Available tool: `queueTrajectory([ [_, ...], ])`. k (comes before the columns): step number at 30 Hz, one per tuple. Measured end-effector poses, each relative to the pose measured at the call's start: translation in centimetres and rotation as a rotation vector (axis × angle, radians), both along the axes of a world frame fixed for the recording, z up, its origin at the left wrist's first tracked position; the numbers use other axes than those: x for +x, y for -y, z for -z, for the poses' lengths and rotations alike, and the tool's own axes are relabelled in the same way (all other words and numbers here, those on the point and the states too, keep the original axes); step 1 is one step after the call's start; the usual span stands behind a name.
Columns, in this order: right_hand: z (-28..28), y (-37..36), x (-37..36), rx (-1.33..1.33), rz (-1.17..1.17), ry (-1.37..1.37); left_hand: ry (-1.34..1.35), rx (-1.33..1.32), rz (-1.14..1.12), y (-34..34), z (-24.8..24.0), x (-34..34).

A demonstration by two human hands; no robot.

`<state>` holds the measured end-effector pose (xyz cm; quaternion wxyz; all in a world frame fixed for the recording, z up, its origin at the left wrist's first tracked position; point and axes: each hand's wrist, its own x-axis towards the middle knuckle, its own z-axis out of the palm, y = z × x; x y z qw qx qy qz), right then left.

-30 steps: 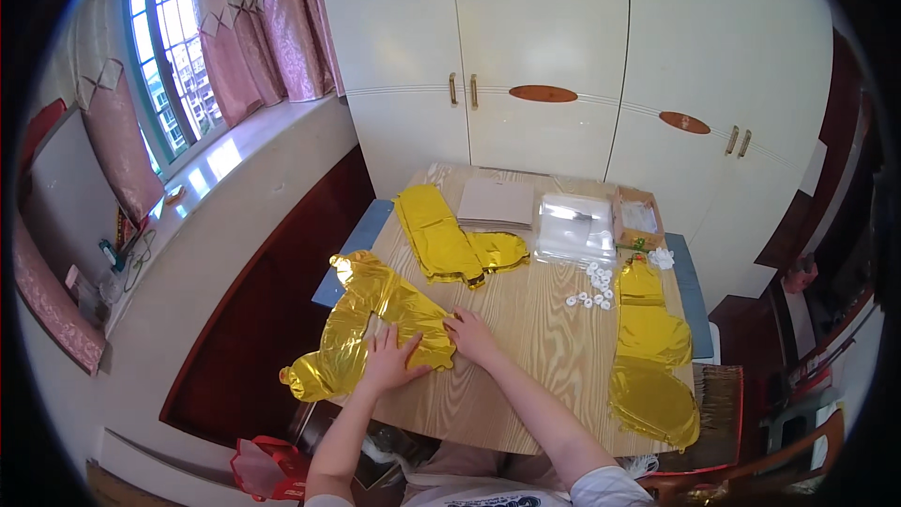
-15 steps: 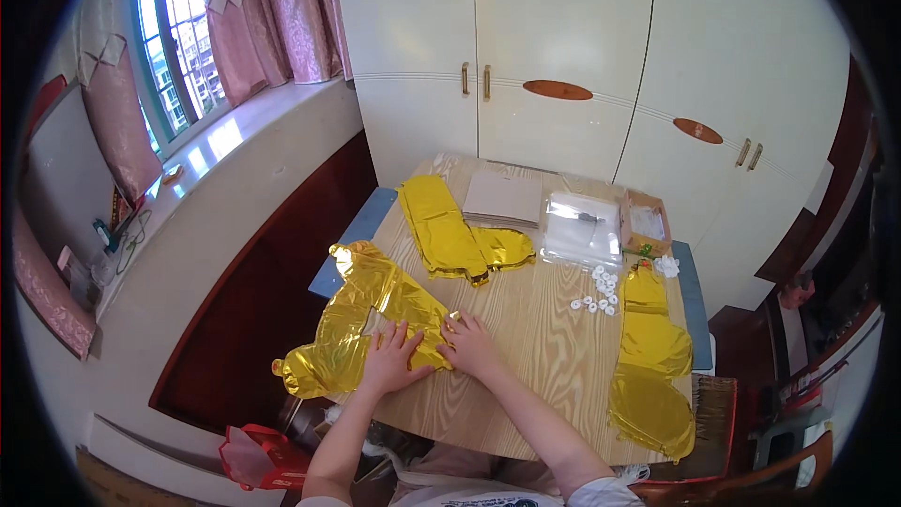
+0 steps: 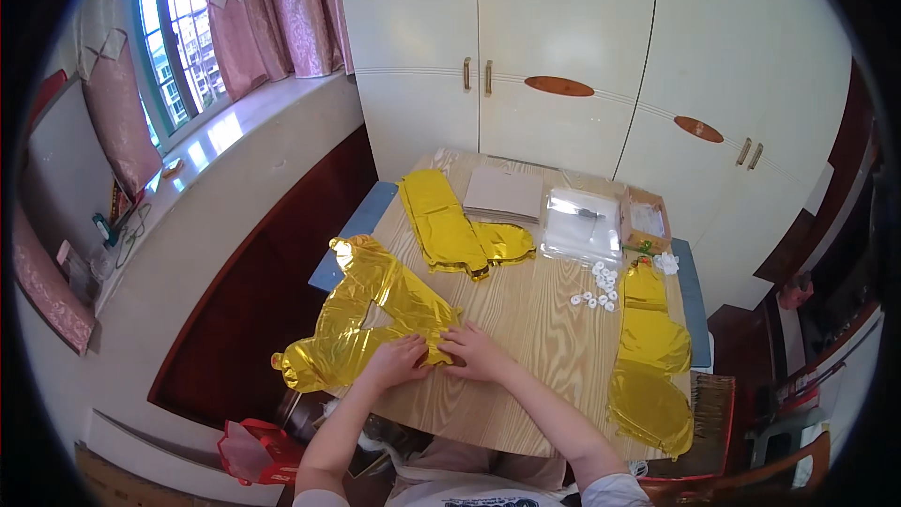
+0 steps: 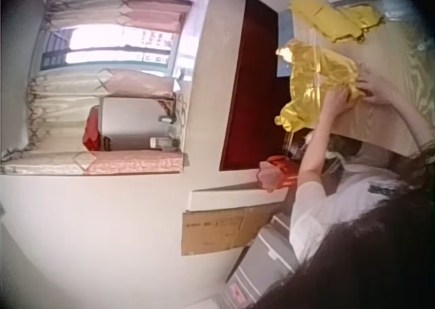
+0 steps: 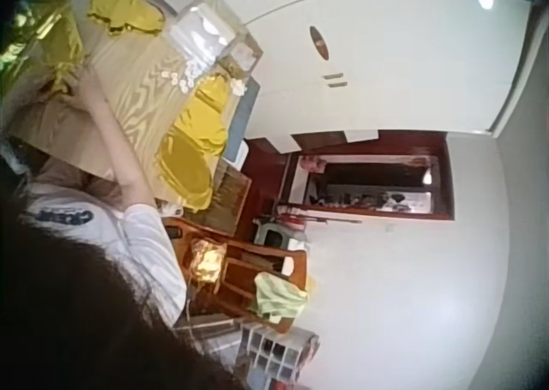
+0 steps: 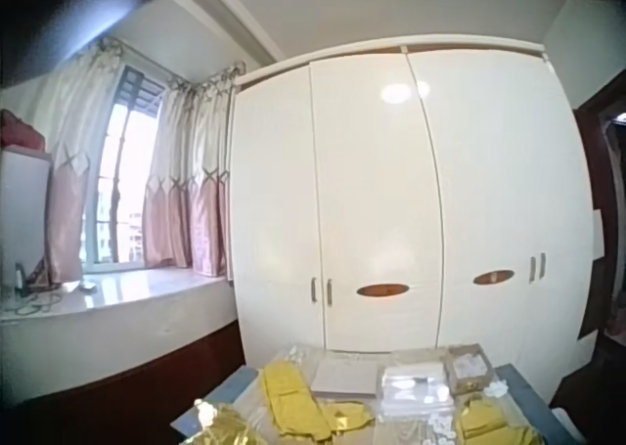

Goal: Manually folding and organizing gold foil balloons on a workspace table.

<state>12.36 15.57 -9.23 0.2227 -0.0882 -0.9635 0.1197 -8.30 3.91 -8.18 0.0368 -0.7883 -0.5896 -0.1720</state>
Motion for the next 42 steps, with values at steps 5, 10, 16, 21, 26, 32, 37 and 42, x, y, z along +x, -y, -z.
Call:
queueTrajectory([
  [5,1.7,-0.7,-0.8,0.015,-0.052,0.017,0.111,0.055,0.061,-0.8,0.1,-0.2],
  [10,-1.0,-0.6,-1.6,-0.125,0.087,0.212,0.347,-0.066,0.02,-0.3,-0.6,-0.9],
  [16,-1.4,-1.0,-2.0,-0.253,0.135,0.12,0.432,-0.213,0.027,-0.9,-1.3,-1.5],
  [21,-1.0,-1.1,-2.0,-0.359,0.121,0.078,0.497,-0.278,0.003,-1.0,-1.7,-1.4],
  [26,-2.0,-1.1,-2.6,-0.494,0.195,0.161,0.455,-0.224,-0.089,-0.6,-2.2,-0.5],
  [32,-1.2,-1.5,-2.8,-0.421,0.194,0.096,0.513,-0.258,-0.158,-0.9,-1.9,-0.4],
  [37,-1.3,-0.8,-3.2,-0.386,0.226,0.021,0.484,-0.198,-0.131,-0.7,-1.9,0.1],
  [42,-1.9,0.7,-2.8,-0.158,0.298,-0.121,0.44,-0.025,-0.162,-0.7,0.4,0.2],
])
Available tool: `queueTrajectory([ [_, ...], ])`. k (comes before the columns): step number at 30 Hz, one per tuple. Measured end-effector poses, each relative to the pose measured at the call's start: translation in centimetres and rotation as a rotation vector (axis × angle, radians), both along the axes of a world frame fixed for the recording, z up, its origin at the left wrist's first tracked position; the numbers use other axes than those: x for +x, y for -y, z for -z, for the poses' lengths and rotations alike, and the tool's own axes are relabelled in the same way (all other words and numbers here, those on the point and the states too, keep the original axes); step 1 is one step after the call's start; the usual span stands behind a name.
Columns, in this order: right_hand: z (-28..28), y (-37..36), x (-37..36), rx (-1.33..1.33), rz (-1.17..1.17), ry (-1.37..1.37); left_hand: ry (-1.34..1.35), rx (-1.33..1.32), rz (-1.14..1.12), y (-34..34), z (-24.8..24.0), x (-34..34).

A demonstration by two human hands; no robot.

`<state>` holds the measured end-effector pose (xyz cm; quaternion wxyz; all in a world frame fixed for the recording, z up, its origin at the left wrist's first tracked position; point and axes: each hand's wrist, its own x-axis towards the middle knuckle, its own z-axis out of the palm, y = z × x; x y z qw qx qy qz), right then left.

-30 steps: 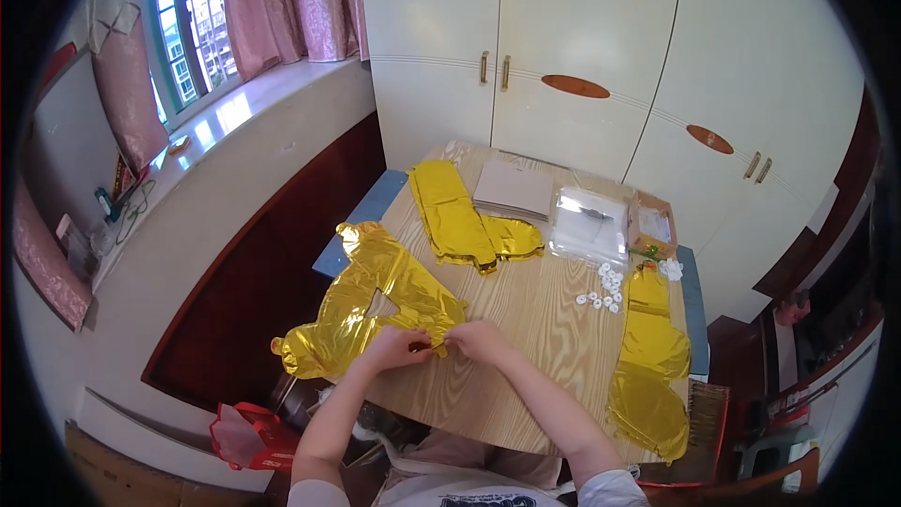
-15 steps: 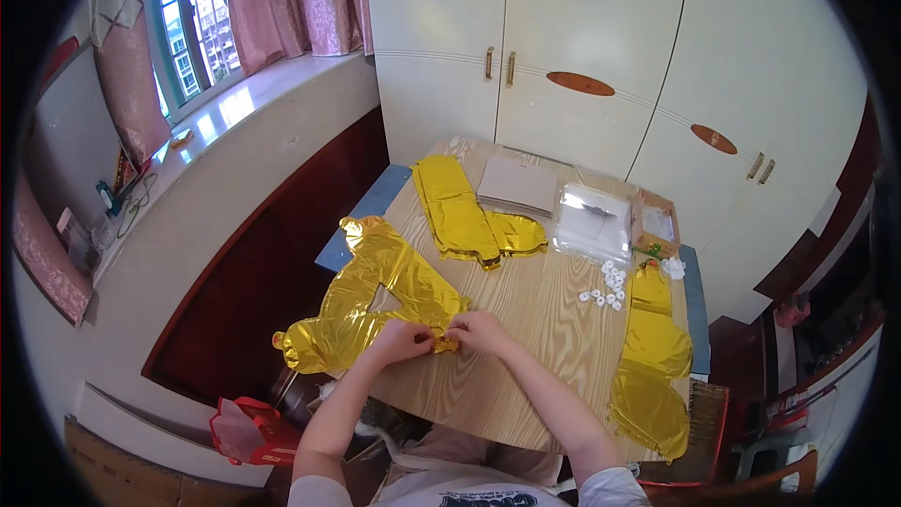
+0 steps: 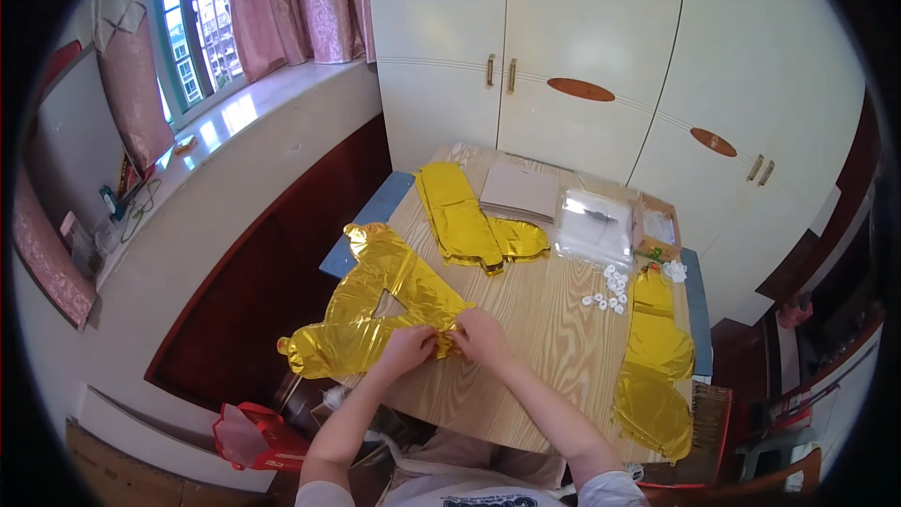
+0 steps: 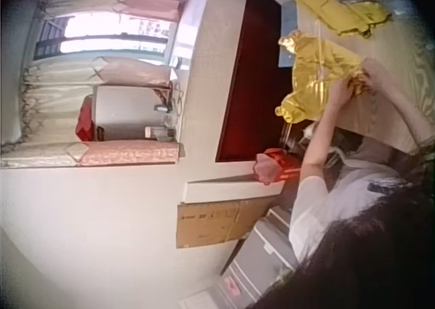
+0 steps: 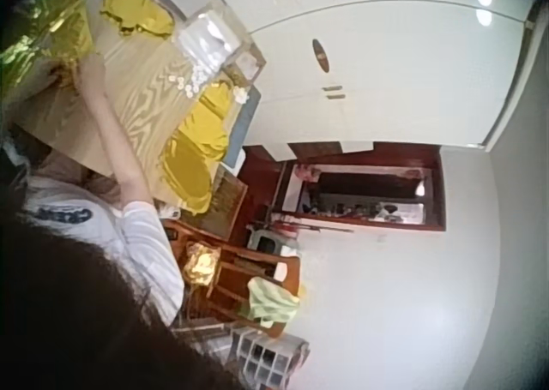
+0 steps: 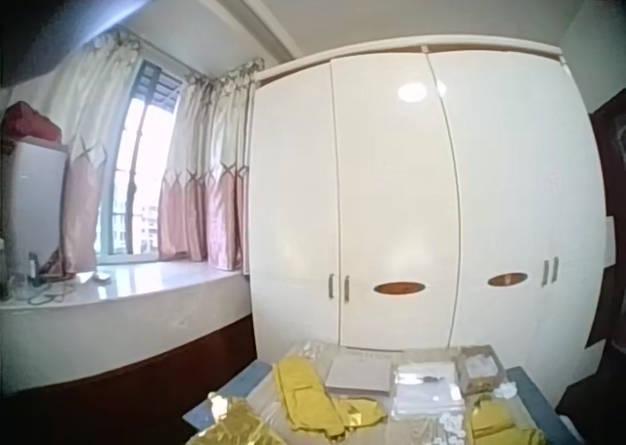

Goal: Manually folding and organizing gold foil balloons on a workspace table.

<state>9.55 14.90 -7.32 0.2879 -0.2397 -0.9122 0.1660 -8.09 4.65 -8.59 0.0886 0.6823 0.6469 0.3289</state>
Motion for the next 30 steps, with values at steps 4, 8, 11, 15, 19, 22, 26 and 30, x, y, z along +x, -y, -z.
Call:
queueTrajectory([
  [4,-0.2,2.2,1.4,0.072,-0.307,0.188,0.28,-0.017,-0.122,-0.3,0.0,-0.5],
  [8,2.1,2.7,-0.8,0.185,-0.378,0.173,0.324,-0.05,-0.211,-1.1,0.1,-2.3],
  [11,2.2,2.3,-2.4,0.188,-0.343,0.263,0.317,0.01,-0.199,-1.3,-1.7,-1.8],
  [15,-0.7,2.3,-4.5,0.092,-0.357,0.511,0.149,0.07,-0.274,-0.6,-1.8,-2.7],
  [19,0.9,1.7,-5.2,0.158,-0.364,0.344,0.216,0.216,-0.388,-0.2,-2.8,-3.1],
  [22,0.7,1.7,-6.0,0.197,-0.34,0.374,0.313,0.282,-0.442,0.0,-2.6,-4.4],
  [26,-0.1,1.6,-7.4,0.095,-0.306,0.448,0.513,0.357,-0.435,0.2,-0.7,-7.1],
  [30,0.6,0.8,-5.9,0.093,-0.279,0.392,0.639,0.351,-0.346,0.4,-1.8,-6.5],
])
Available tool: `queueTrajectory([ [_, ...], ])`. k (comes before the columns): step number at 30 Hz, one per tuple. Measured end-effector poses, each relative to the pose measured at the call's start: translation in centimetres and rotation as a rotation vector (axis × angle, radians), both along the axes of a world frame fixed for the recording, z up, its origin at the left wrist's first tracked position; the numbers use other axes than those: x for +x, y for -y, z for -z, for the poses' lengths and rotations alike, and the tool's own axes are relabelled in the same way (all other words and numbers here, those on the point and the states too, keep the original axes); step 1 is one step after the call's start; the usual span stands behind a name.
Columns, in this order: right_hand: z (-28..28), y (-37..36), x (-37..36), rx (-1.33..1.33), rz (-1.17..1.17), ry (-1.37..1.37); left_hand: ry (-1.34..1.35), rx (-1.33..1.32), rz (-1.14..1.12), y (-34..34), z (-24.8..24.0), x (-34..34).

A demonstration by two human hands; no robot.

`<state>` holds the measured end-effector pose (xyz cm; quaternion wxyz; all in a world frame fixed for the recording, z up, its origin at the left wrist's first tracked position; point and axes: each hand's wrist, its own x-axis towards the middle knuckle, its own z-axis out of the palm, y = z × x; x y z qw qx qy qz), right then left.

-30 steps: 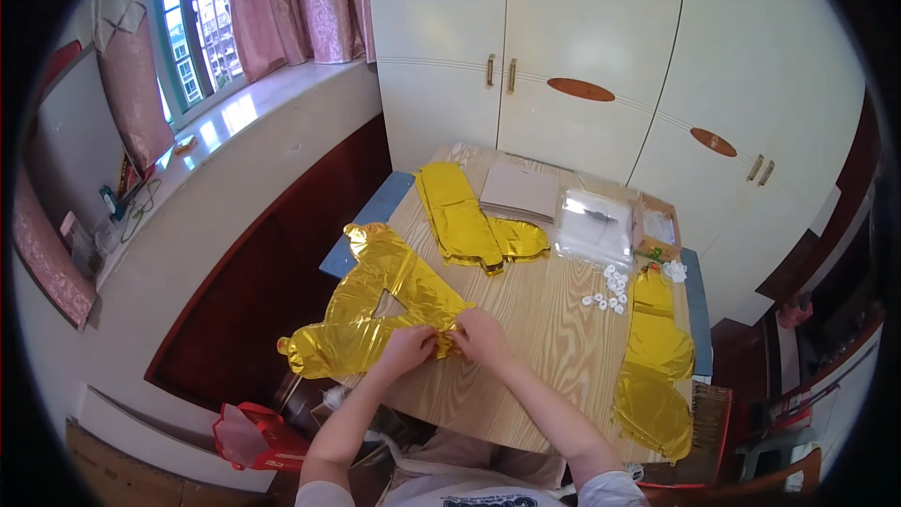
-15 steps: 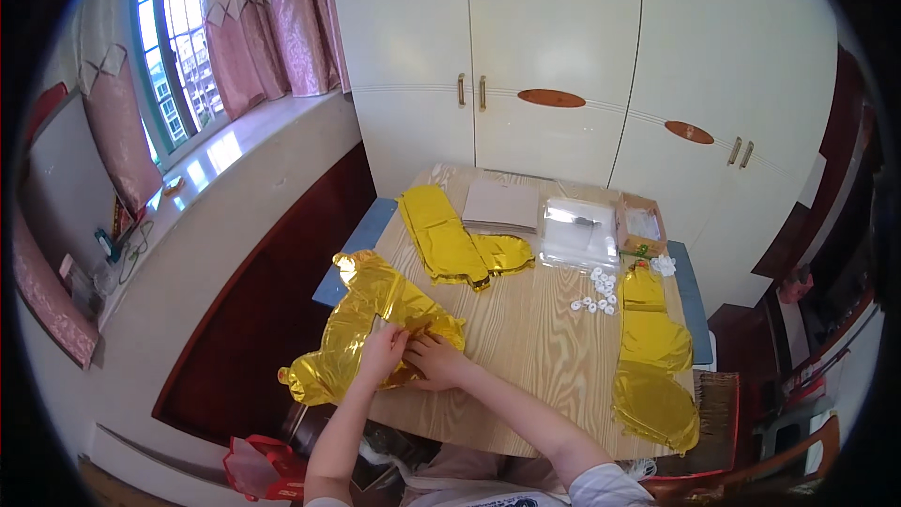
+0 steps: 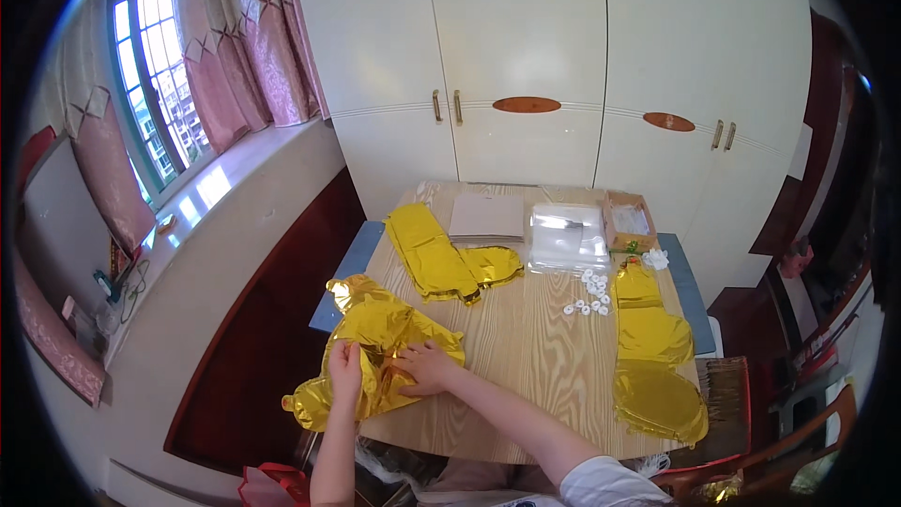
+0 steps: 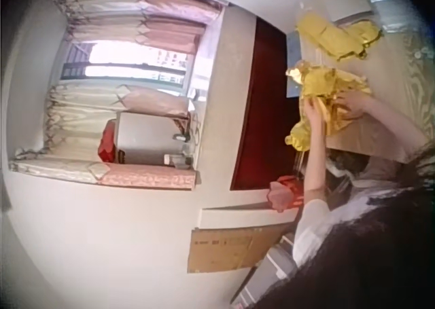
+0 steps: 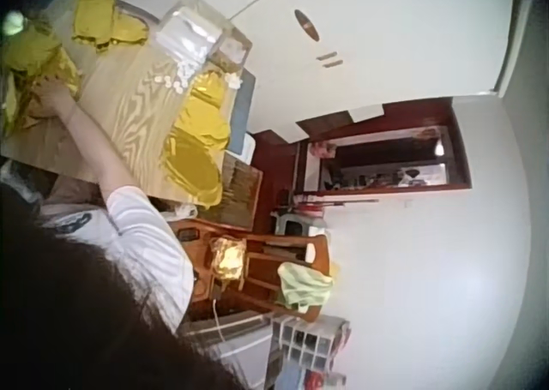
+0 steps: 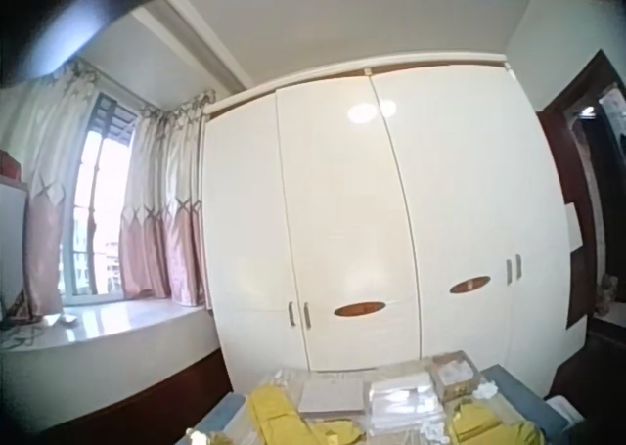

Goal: Manually folding and organizing gold foil balloons on a workspace table.

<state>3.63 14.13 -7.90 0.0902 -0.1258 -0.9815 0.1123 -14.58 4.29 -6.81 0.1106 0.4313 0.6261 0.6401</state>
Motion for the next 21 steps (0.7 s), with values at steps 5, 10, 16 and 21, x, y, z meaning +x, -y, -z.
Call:
queueTrajectory([
  [5,0.9,-0.8,2.8,0.027,0.038,-0.037,0.025,-0.101,0.048,0.2,0.8,0.8],
  [10,0.5,-0.2,4.8,0.043,0.034,-0.045,-0.165,-0.215,0.009,1.0,1.7,3.6],
  [16,2.3,-0.7,2.9,0.086,-0.008,-0.144,-0.509,-0.141,0.113,0.9,-2.2,10.0],
  [21,1.0,-0.2,-0.3,0.156,0.009,0.079,-0.637,-0.146,0.028,1.6,-2.4,8.8],
])
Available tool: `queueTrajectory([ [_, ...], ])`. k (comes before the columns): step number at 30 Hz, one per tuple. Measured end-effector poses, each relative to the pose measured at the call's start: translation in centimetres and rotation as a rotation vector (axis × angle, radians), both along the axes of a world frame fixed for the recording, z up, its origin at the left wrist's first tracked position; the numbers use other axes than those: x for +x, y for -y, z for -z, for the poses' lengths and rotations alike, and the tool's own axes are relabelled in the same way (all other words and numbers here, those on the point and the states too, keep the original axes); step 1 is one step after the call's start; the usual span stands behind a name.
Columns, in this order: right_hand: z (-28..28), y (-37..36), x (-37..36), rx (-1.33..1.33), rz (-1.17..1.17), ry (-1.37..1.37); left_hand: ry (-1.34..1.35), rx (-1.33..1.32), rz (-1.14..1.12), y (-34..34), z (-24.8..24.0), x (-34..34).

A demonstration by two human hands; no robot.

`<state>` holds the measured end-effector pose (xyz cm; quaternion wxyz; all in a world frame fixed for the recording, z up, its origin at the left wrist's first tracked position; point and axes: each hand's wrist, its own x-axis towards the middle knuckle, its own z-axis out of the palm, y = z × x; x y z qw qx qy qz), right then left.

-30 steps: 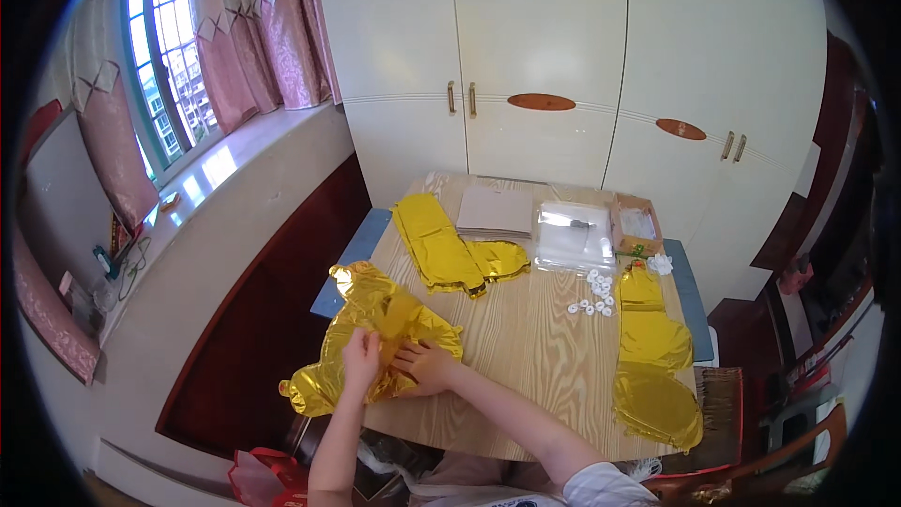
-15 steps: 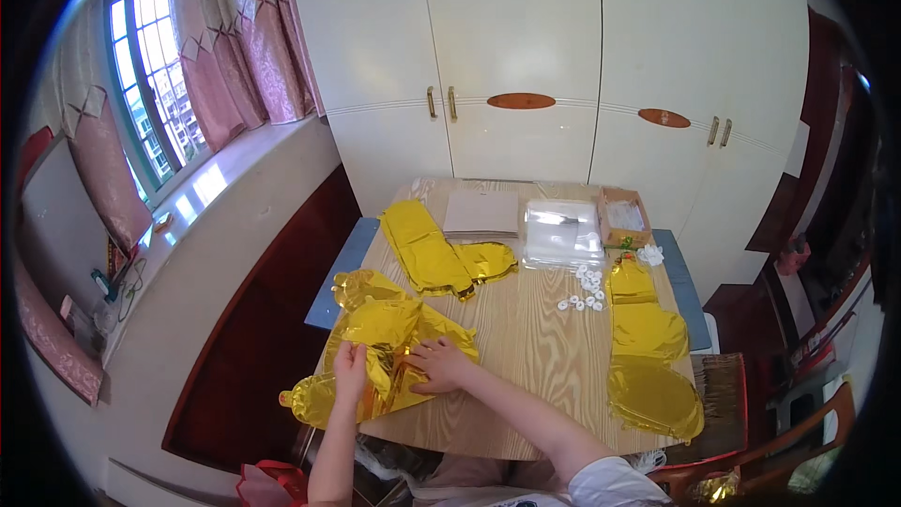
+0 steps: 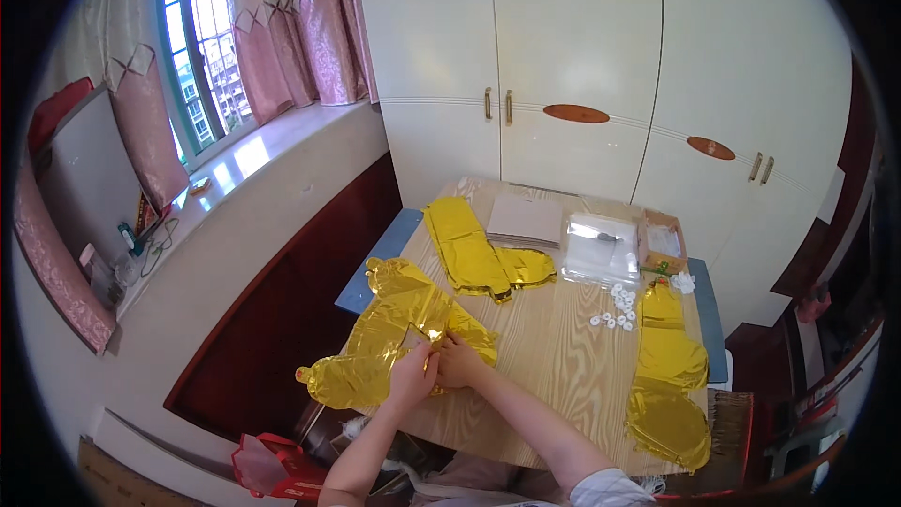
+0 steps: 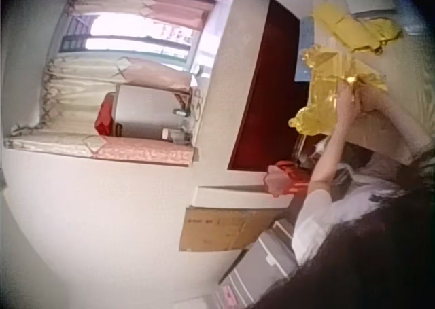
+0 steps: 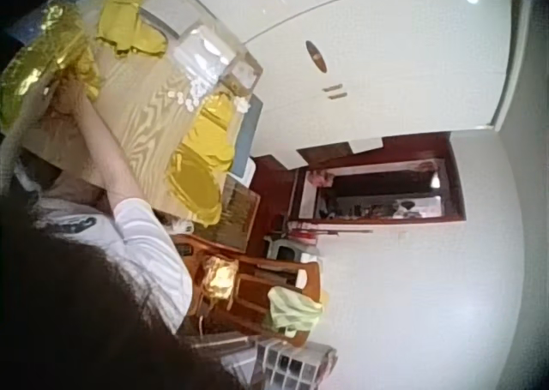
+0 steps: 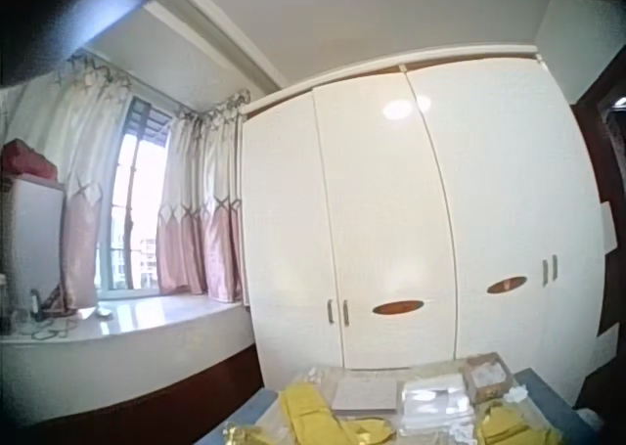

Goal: Manually folding and organizing gold foil balloons on a workspace table.

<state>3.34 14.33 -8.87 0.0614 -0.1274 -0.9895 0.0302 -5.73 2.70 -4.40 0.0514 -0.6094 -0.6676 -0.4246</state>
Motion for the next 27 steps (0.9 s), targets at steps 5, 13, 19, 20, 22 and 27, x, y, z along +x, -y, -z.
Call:
queueTrajectory([
  [5,0.8,0.0,-3.1,-0.086,-0.048,-0.166,-0.013,-0.013,-0.045,0.4,0.7,-2.3],
  [13,0.3,-0.6,-5.2,-0.086,-0.03,-0.348,-0.037,-0.081,-0.091,2.0,1.5,-4.2],
  [19,-1.0,-0.7,-1.4,0.023,0.064,-0.174,0.011,-0.061,0.007,2.6,2.1,-2.6],
  [20,-0.7,-0.7,-0.4,0.049,0.061,-0.202,0.01,-0.073,0.021,2.6,2.0,-1.8],
  [22,0.0,-0.7,1.7,0.089,0.083,-0.166,0.011,-0.098,0.05,2.6,2.3,0.2],
  [27,2.4,-1.2,7.5,0.12,0.228,0.042,0.127,-0.144,0.138,2.5,3.1,5.6],
])
